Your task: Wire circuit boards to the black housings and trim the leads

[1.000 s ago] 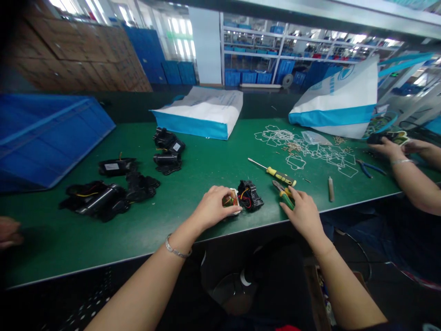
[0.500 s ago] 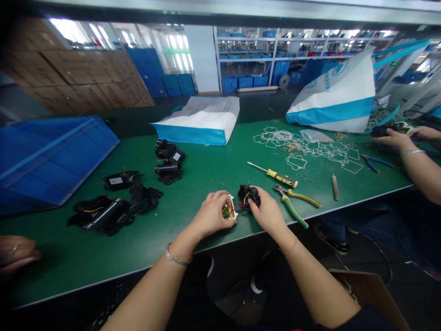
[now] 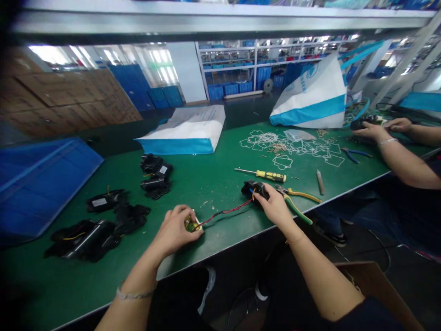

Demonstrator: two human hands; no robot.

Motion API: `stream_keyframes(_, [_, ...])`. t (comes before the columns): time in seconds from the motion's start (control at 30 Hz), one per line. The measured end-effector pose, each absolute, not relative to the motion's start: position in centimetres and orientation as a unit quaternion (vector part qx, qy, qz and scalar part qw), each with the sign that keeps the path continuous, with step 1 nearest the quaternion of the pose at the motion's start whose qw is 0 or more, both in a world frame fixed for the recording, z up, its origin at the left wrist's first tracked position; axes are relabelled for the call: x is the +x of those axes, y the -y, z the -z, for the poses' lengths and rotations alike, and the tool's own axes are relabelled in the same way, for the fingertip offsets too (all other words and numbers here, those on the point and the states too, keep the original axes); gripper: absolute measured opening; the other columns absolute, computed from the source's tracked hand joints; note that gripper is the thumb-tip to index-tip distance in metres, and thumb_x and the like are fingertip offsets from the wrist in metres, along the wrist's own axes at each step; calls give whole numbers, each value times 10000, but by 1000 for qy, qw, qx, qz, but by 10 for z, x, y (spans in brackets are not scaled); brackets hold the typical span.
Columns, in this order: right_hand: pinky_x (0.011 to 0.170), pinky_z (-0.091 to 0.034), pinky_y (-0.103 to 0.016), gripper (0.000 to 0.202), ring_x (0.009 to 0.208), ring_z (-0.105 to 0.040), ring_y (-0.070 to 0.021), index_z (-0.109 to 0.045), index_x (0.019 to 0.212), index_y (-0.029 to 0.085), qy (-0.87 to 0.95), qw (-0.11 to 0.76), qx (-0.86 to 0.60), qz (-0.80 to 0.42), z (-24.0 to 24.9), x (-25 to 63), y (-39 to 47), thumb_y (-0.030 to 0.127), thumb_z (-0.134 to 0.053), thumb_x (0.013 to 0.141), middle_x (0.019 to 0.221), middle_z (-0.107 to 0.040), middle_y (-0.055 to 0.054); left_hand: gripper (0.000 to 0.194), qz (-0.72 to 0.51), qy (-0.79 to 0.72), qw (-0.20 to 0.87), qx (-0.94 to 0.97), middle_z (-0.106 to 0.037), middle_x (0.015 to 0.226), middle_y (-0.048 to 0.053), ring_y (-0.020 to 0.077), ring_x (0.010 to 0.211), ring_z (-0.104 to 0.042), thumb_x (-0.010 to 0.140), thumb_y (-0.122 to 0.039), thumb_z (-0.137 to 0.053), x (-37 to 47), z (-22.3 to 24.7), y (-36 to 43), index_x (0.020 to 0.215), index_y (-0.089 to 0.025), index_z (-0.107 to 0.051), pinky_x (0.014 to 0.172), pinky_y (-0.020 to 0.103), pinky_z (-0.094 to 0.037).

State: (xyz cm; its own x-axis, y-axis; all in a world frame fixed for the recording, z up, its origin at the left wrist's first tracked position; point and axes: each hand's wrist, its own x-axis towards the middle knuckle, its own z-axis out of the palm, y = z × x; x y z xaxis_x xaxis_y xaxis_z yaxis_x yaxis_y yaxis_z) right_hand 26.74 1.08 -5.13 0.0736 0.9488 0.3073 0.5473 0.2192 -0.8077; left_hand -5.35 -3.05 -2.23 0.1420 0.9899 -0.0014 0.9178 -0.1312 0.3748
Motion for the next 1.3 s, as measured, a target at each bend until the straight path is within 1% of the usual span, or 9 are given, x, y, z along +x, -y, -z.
stream_keyframes(0.27, [986,-398,-390,371,1089,-546,-236,-604,1171,201,634,527,-547,-143,20,255,-13,401,-549,863,1169,-598,-95,338,-120,-628,161,752,-507,1153,55,254,1035,-481,671,-462,-665,-55,15,39,888,-224,-560,915,394,-399])
stream_keyframes(0.43, [1012,-375,-363,326,1073,-546,-205,-650,1134,228,673,498,-502,-217,16,250,-20,370,-584,848,1115,-577,-61,555,-93,-594,205,772,-507,1145,59,294,1078,-477,522,-511,-791,-37,15,45,948,-239,-561,899,445,-426])
stream_keyframes(0.53, [1012,-368,-350,311,1067,-550,-198,-666,1113,212,694,468,-473,-273,18,243,-22,353,-601,843,1117,-586,-56,688,-177,-567,223,773,-447,1252,76,293,1186,-440,541,-529,-801,-21,12,43,1106,-254,-522,991,462,-403])
stream_keyframes(0.7, [933,-432,-337,279,988,-580,-195,-696,1053,191,752,373,-393,-374,22,224,-24,345,-627,830,1052,-617,-50,702,-338,-524,192,758,-274,1447,78,221,1366,-294,769,-344,-678,5,5,29,1382,-296,-339,1149,412,-273])
stream_keyframes(0.83, [1018,-382,-379,244,1095,-540,-212,-708,1038,234,800,338,-350,-350,33,205,-33,290,-657,806,1117,-579,-57,479,-347,-455,266,776,-385,1428,52,166,1349,-341,872,-228,-504,12,6,12,1344,-275,-438,1159,365,-273])
stream_keyframes(0.97, [1074,-321,-411,334,1209,-459,-228,-661,1108,247,791,375,-386,-292,43,192,-41,244,-677,774,1246,-507,-69,505,-329,-442,299,779,-449,1400,49,154,1321,-387,818,-95,-467,8,13,-3,1300,-242,-506,1165,356,-269])
stream_keyframes(1.1, [925,-445,-371,512,1091,-512,-224,-535,1173,208,687,457,-505,-252,51,189,-33,308,-729,711,1168,-513,-83,493,-330,-478,289,761,-529,1312,35,141,1242,-465,818,-85,-458,7,20,-11,1274,-255,-537,1129,343,-326])
stream_keyframes(1.2, [724,-472,-334,463,845,-545,-205,-499,972,193,630,461,-575,-245,59,186,-18,411,-756,653,949,-534,-50,476,-318,-491,272,764,-550,1281,20,146,1207,-484,837,-109,-472,11,21,-12,1271,-290,-544,1104,342,-347])
stream_keyframes(1.3, [701,-447,-337,448,802,-528,-211,-452,849,215,652,427,-584,-227,66,180,-2,424,-774,617,868,-511,-28,430,-299,-499,239,778,-579,1246,-10,155,1172,-491,846,-136,-506,15,21,-13,1225,-326,-575,1084,344,-350])
